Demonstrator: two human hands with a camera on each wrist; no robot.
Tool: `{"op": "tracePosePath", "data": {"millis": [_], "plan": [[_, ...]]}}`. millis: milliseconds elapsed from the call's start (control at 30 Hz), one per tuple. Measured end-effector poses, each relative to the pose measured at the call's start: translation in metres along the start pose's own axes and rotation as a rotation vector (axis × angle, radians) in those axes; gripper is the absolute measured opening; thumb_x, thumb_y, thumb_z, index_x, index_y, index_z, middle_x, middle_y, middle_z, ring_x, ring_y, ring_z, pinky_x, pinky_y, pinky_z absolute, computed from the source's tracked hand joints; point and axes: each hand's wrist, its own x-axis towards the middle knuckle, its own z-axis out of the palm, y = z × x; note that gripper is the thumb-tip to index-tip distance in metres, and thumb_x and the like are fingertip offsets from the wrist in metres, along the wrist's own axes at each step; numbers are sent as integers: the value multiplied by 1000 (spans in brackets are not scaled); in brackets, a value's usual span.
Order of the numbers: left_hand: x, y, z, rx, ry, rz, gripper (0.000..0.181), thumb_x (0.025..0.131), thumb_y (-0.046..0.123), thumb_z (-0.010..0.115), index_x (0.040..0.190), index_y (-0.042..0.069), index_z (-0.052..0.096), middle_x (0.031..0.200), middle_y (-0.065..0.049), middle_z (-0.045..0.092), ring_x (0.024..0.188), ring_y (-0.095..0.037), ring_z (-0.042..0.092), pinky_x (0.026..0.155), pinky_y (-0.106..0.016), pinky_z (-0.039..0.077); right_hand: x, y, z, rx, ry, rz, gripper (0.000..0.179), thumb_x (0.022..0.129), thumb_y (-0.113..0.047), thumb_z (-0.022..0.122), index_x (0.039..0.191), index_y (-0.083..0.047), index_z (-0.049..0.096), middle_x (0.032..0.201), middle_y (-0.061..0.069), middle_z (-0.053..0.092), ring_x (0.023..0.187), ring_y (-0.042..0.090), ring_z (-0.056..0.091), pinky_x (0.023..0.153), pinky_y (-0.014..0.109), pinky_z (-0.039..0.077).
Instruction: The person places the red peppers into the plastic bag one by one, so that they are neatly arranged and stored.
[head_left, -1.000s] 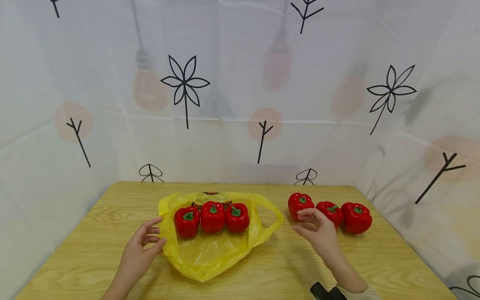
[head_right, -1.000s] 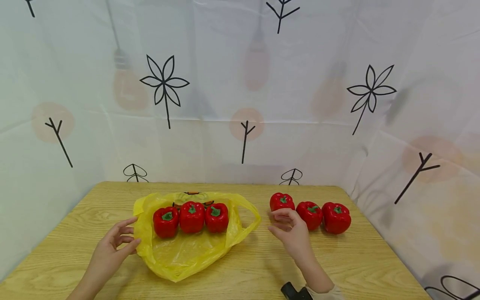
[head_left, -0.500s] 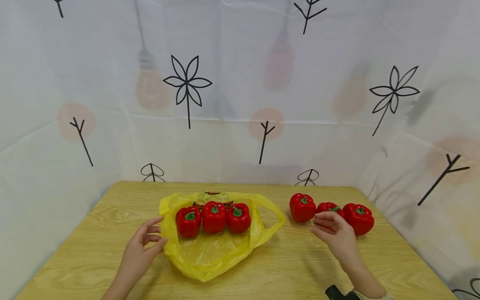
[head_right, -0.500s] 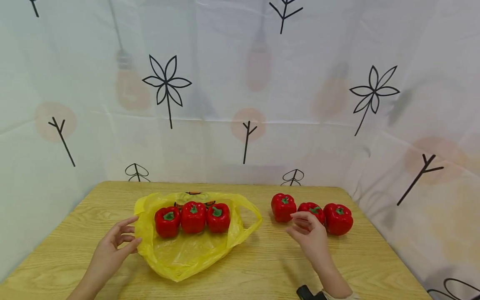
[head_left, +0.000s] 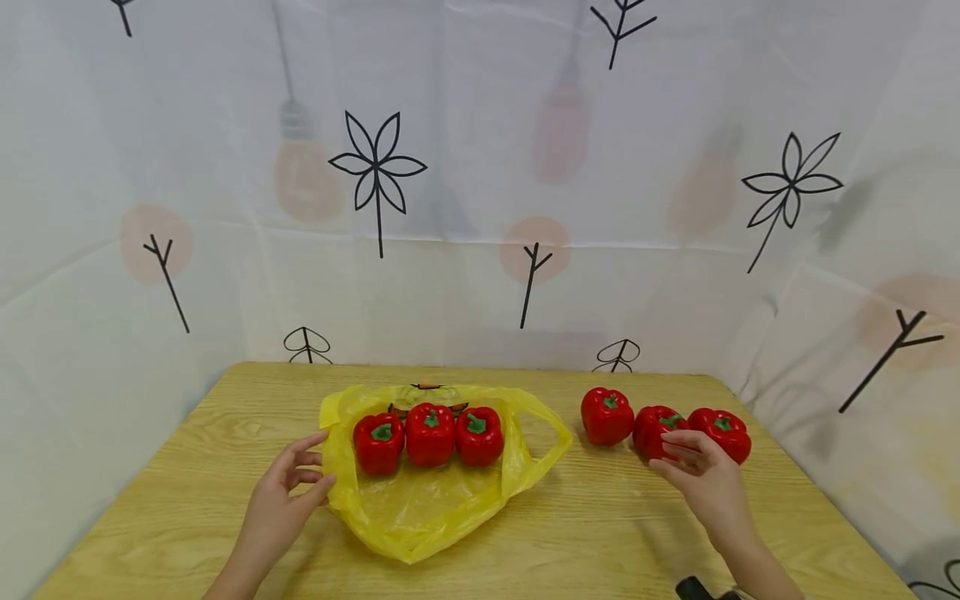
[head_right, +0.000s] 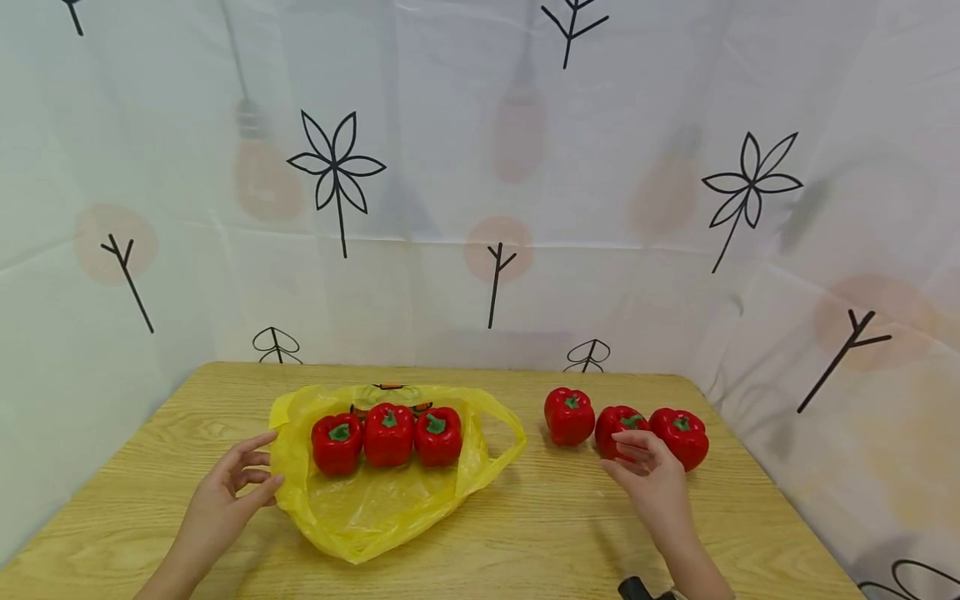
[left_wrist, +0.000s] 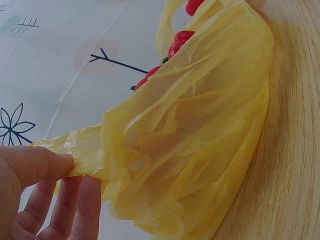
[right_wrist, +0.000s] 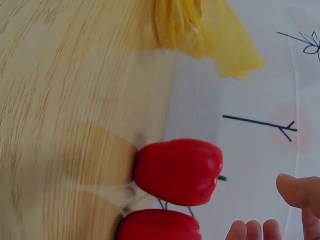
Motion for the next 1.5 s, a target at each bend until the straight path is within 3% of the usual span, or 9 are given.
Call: {"op": "tracePosePath", "data": {"millis": [467,733,933,1100,1300,1500], "plan": [[-1,-2,0,4,19,45,49,84,0,67,128,11,51,107,-14,50,81,-11,56,61,-28,55,3,15,-19,-18,18,43,36,83,-14,72,109,3,55,92,-24,54,83,-8,55,67,12,50],[-2,0,0,11,19,37,49,84,0,67,129,11,50,108,-14,51,82,-12,57,62,-29,56,4,21,-27,-25,40,56,39,82,-12,72,111,5,52,93,-25,54,83,-10,53,66,10,49],[-1,1,0,13,17,29,49,84,-1,66,129,11,50,108,-14,50,83,-12,56,62,-29,56,7,27,-36,-70,62,99,41,81,-20,74,110,2,55,92,-25,52,82,-12,51,64,10,48],[-1,0,0,7,18,22,49,84,-1,66,128,11,50,108,-14,50,83,-13,56,62,-28,55,18,53,-48,-98,75,151,40,80,-22,75,111,-4,57,91,-24,52,80,-13,50,61,12,48],[0,0,1,5,15,15,49,84,-2,66,129,12,50,108,-14,50,84,-14,56,63,-27,55,31,89,-58,-121,140,112,35,78,-25,77,108,-14,61,93,-23,51,82,-13,50,59,13,48],[-1,1,1,0,15,17,49,84,-2,66,129,12,50,108,-15,50,84,-14,56,63,-27,55,26,70,-60,-147,151,156,37,79,-19,76,110,-5,59,92,-23,48,80,-11,47,59,13,47]]}}
